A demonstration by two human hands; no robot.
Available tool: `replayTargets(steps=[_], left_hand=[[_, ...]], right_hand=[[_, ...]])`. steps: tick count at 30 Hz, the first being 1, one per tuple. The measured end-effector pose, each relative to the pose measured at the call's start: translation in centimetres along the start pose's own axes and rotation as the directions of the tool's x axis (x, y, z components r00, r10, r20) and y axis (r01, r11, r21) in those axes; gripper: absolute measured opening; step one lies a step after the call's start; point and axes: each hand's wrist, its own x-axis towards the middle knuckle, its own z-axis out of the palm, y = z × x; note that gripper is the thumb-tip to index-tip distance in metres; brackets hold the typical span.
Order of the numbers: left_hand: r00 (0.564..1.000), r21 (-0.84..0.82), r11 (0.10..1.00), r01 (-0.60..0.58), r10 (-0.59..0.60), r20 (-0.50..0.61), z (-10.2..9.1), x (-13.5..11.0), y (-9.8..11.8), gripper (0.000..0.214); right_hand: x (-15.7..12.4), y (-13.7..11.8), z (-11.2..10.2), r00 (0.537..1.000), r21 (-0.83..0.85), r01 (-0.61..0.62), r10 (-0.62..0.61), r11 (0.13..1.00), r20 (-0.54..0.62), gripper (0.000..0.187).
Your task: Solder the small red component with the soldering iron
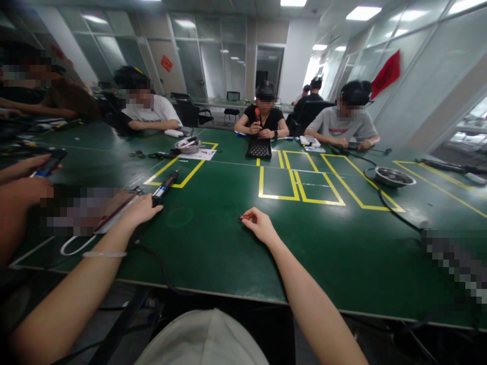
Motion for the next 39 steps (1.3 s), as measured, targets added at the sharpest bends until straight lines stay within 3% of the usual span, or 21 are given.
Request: replayTargets(steps=[4,9,15,21,25,30,39], left_hand=[[1.000,0.028,1.000,0.007,-0.006,-0.019,-0.2,0.3,0.9,0.051],[1.000,0.011,1.000,0.010,-0.010,0.008,-0.8,-0.6,4.2,0.061],[0.987,0.012,0.987,-0.161,0.161,-0.021,-0.7,-3.0,10.9,0.060],[0.925,-0.019,0.926,-0.376,0.374,-0.075,-0.7,-6.2,18.8,0.057],[0.884,-0.067,0.884,-0.463,0.455,-0.108,-0.3,-8.0,22.5,0.062],[0.850,-0.153,0.837,-0.526,0.510,-0.131,0.3,-9.2,24.4,0.066],[0.821,-0.260,0.781,-0.568,0.561,-0.109,1.1,-9.7,24.3,0.071]], right_hand=[[0.1,0.2,0.0,1.000,-0.001,-0.005,0.005,1.000,-0.005,0.021],[0.2,0.1,0.1,1.000,0.005,-0.012,0.012,1.000,-0.012,0.021],[0.2,0.2,-0.1,1.000,0.005,-0.011,0.011,1.000,-0.010,0.021],[0.2,0.0,-0.1,1.000,-0.011,0.005,-0.005,1.000,-0.018,0.019],[0.1,-0.2,-0.1,1.000,-0.022,0.019,-0.020,1.000,-0.023,0.019],[0.1,-0.4,0.1,0.999,-0.023,0.033,-0.034,0.999,-0.014,0.015],[0.3,-0.5,0.6,1.000,-0.153,0.028,-0.029,0.988,-0.006,0.011]])
